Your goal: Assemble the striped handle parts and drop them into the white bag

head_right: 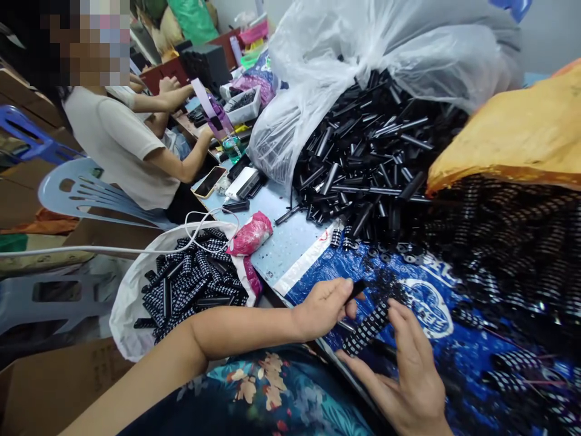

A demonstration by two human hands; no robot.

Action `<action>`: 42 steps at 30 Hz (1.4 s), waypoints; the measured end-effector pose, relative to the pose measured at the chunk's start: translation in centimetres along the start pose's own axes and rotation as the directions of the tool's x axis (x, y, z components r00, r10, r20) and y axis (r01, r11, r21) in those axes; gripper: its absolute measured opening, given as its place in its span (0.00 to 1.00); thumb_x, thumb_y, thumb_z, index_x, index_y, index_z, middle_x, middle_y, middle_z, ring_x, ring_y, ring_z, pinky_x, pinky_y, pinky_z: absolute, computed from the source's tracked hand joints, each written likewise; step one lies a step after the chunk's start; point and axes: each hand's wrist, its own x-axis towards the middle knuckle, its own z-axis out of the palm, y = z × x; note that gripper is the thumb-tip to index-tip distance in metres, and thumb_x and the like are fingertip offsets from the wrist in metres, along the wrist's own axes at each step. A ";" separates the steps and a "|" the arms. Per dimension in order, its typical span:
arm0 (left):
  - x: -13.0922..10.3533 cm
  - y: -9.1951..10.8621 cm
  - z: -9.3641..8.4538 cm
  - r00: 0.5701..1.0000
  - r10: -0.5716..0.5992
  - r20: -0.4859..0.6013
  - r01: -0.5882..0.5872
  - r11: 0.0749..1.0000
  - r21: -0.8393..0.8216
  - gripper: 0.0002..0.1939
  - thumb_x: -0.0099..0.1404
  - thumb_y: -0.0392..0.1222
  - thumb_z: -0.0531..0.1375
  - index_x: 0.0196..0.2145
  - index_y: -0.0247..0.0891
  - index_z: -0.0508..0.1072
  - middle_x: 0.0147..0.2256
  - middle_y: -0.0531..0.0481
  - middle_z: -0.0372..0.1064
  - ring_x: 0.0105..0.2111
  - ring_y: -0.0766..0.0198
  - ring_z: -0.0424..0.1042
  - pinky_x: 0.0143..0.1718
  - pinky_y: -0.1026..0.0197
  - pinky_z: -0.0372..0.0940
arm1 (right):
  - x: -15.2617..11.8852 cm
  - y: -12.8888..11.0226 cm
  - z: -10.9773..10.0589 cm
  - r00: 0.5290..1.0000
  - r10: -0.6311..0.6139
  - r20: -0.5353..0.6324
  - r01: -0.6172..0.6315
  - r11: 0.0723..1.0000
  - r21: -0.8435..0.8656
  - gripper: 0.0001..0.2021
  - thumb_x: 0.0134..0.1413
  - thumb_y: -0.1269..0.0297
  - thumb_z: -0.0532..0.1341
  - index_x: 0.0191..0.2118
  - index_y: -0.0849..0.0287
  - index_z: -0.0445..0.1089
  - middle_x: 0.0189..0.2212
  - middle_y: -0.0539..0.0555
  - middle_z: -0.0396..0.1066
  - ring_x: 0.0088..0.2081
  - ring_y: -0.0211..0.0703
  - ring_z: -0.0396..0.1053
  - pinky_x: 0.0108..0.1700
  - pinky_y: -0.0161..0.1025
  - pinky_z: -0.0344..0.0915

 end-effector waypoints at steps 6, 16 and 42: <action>-0.5 0.7 1.4 0.998 -0.069 -0.002 0.068 0.984 -0.165 0.20 0.62 0.56 0.64 0.36 0.33 0.74 0.27 0.53 0.63 0.27 0.70 0.58 0.31 0.64 0.56 | 0.1 0.3 0.0 0.996 -0.084 -0.043 0.081 0.995 -0.058 0.37 0.70 0.54 0.67 0.74 0.57 0.48 0.66 0.62 0.54 0.62 0.62 0.60 0.67 0.55 0.59; 0.5 0.3 -0.4 0.934 -0.284 0.219 0.344 0.880 -0.327 0.34 0.43 0.60 0.74 0.39 0.36 0.67 0.27 0.51 0.71 0.26 0.60 0.73 0.31 0.57 0.67 | -0.7 1.1 0.5 0.993 0.080 0.089 -0.081 0.997 0.002 0.45 0.69 0.39 0.62 0.75 0.59 0.40 0.65 0.66 0.54 0.62 0.66 0.59 0.63 0.62 0.61; 6.6 2.3 -8.1 0.958 -0.113 0.265 -0.136 0.631 0.764 0.16 0.50 0.43 0.71 0.25 0.38 0.65 0.22 0.54 0.62 0.25 0.66 0.56 0.29 0.61 0.45 | -1.9 1.3 0.0 0.987 -0.002 0.163 0.013 0.998 -0.067 0.13 0.76 0.63 0.51 0.54 0.57 0.70 0.37 0.56 0.73 0.34 0.50 0.71 0.38 0.42 0.68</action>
